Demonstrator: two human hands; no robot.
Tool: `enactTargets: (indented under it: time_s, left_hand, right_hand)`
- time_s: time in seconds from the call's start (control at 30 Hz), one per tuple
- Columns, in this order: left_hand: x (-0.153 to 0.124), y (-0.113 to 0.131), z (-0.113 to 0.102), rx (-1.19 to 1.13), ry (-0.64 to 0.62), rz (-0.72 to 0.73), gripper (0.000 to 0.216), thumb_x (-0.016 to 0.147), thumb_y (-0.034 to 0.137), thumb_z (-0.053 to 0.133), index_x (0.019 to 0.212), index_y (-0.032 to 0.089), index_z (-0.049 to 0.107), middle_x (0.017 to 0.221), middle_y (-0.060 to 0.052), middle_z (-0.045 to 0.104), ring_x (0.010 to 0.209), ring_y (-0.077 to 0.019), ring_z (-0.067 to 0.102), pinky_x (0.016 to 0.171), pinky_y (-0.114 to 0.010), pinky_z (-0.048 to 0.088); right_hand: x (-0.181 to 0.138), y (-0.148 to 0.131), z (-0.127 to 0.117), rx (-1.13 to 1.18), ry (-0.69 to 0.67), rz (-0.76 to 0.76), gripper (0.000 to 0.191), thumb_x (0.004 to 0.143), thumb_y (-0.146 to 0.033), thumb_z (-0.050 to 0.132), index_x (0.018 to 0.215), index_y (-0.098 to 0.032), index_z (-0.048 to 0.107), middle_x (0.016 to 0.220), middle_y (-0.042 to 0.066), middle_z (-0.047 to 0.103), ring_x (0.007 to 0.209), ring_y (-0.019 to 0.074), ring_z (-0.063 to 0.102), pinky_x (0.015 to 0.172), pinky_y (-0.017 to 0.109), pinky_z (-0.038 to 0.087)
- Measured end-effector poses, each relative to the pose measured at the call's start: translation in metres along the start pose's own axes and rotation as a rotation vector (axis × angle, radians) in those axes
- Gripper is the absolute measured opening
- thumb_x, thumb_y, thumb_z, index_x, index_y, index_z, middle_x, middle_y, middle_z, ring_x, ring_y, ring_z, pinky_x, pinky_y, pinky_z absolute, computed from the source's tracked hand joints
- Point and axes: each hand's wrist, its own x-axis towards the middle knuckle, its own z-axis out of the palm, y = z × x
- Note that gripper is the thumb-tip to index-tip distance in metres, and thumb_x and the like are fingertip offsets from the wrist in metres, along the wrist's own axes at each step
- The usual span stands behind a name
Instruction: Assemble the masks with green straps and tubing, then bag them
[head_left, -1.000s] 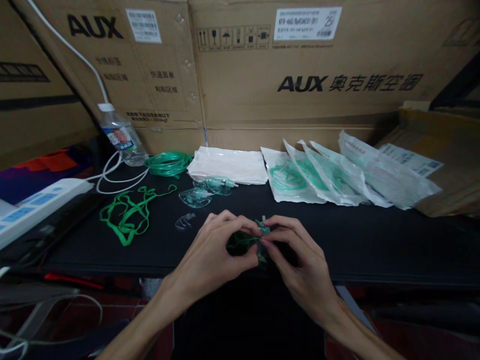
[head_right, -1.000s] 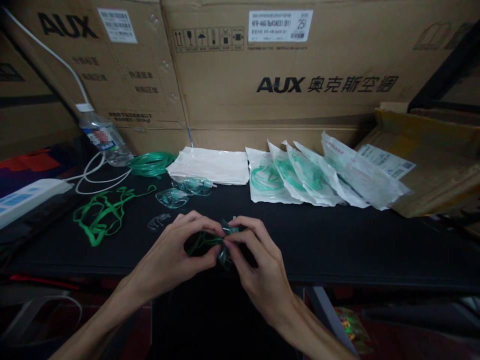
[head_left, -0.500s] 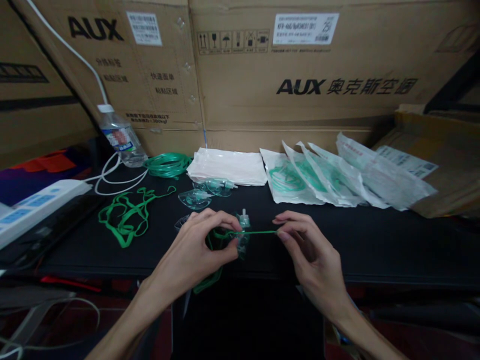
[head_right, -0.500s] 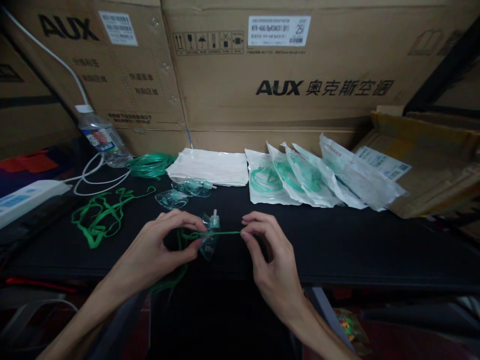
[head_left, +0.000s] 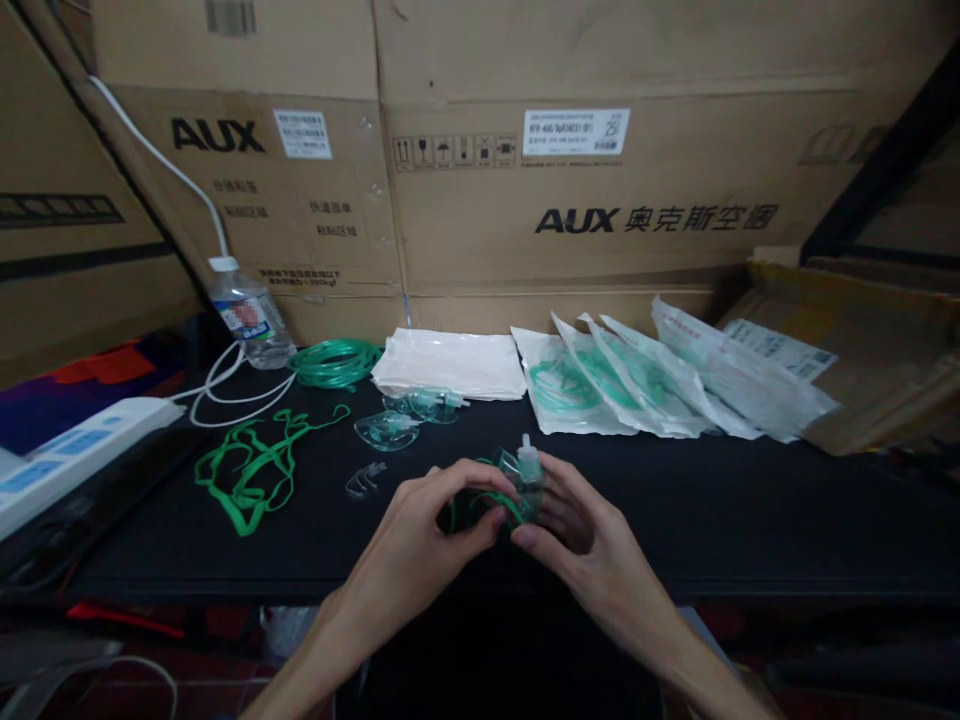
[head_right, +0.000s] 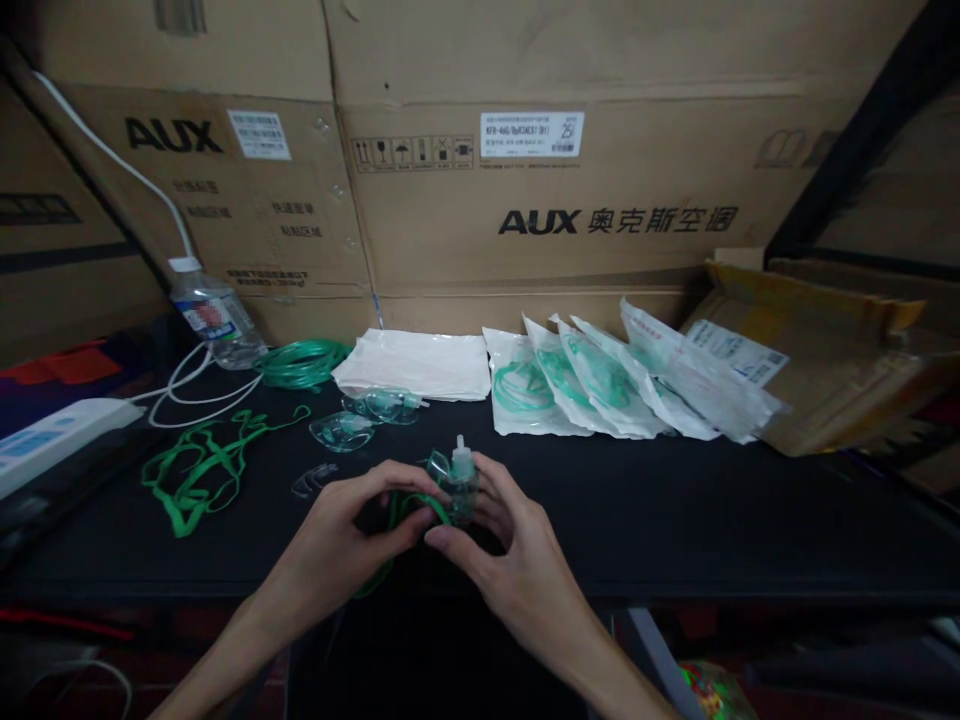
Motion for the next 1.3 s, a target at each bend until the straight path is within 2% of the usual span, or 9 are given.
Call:
enactTargets:
  time_s: [0.13,0.3,0.5,0.7,0.77,0.87,0.93,1.07,1.3]
  left_hand:
    - [0.002,-0.002,0.004,-0.114,-0.011,-0.111,0.034,0.087,0.014,0.068,0.117,0.027,0.059,0.097,0.005,0.077,0.08,-0.0115,0.072,0.073,-0.022,0.054]
    - [-0.002,-0.005,-0.003,-0.049,-0.009,-0.163,0.05,0.087,0.015,0.067,0.133,0.029,0.053,0.095,0.005,0.076,0.055,-0.008,0.063,0.061,-0.021,0.053]
    - [-0.015,-0.016,-0.028,0.25,0.077,-0.033,0.03,0.093,0.015,0.062,0.119,0.03,0.067,0.104,0.002,0.075,0.085,-0.0145,0.068,0.081,-0.027,0.054]
    - [-0.026,-0.022,-0.055,0.368,0.034,-0.028,0.022,0.093,0.032,0.068,0.114,0.032,0.071,0.113,0.0,0.074,0.108,-0.0204,0.067,0.098,-0.035,0.051]
    - [-0.022,-0.02,-0.071,0.422,0.089,-0.06,0.023,0.094,0.04,0.066,0.114,0.031,0.072,0.119,-0.001,0.073,0.114,-0.0213,0.065,0.103,-0.036,0.048]
    - [0.002,-0.024,-0.106,0.608,0.213,-0.194,0.031,0.097,0.049,0.057,0.114,0.028,0.073,0.123,-0.002,0.073,0.117,-0.0239,0.065,0.106,-0.035,0.045]
    - [0.028,-0.033,-0.132,0.824,0.259,-0.391,0.038,0.097,0.053,0.052,0.116,0.028,0.074,0.122,-0.002,0.074,0.118,-0.0266,0.066,0.106,-0.034,0.045]
    - [0.084,-0.067,-0.173,0.93,0.266,-0.569,0.049,0.1,0.05,0.045,0.122,0.016,0.073,0.118,-0.015,0.075,0.119,-0.0383,0.065,0.1,-0.044,0.047]
    - [0.141,-0.127,-0.176,0.986,0.101,-0.791,0.048,0.094,0.058,0.059,0.111,0.013,0.07,0.118,-0.013,0.071,0.112,-0.0272,0.067,0.1,-0.05,0.049]
  right_hand:
    - [0.006,0.004,0.0,0.006,0.087,0.027,0.041,0.084,-0.039,0.077,0.118,-0.023,0.061,0.11,0.008,0.076,0.098,0.0212,0.075,0.089,0.035,0.062]
    - [0.012,0.004,-0.012,0.013,0.21,0.024,0.047,0.078,-0.046,0.082,0.113,-0.021,0.063,0.107,0.01,0.076,0.093,0.0236,0.075,0.083,0.034,0.062]
    - [0.012,0.006,-0.029,0.123,0.521,0.002,0.053,0.08,-0.052,0.079,0.118,-0.022,0.058,0.098,0.008,0.077,0.089,0.0246,0.075,0.085,0.036,0.06]
    - [0.013,0.008,-0.025,-0.022,0.346,0.012,0.055,0.073,-0.055,0.083,0.112,-0.022,0.063,0.104,0.01,0.075,0.094,0.027,0.075,0.09,0.041,0.061]
    - [0.013,0.008,-0.023,-0.088,0.284,0.008,0.054,0.073,-0.057,0.082,0.11,-0.022,0.064,0.101,0.01,0.075,0.096,0.0275,0.074,0.093,0.043,0.06]
    - [0.014,0.008,-0.022,-0.134,0.241,0.011,0.053,0.076,-0.057,0.078,0.112,-0.021,0.062,0.104,0.011,0.074,0.1,0.0279,0.072,0.096,0.045,0.058]
    - [0.013,0.007,-0.023,-0.14,0.218,0.004,0.052,0.078,-0.057,0.076,0.112,-0.021,0.061,0.107,0.012,0.074,0.102,0.0275,0.072,0.097,0.045,0.057]
    - [0.013,0.008,-0.023,-0.162,0.191,-0.026,0.049,0.082,-0.057,0.073,0.112,-0.021,0.061,0.106,0.012,0.074,0.099,0.0264,0.073,0.095,0.044,0.058]
    - [0.014,0.011,-0.022,-0.158,0.171,-0.068,0.043,0.084,-0.053,0.074,0.111,-0.021,0.063,0.105,0.011,0.075,0.097,0.025,0.075,0.093,0.041,0.06]
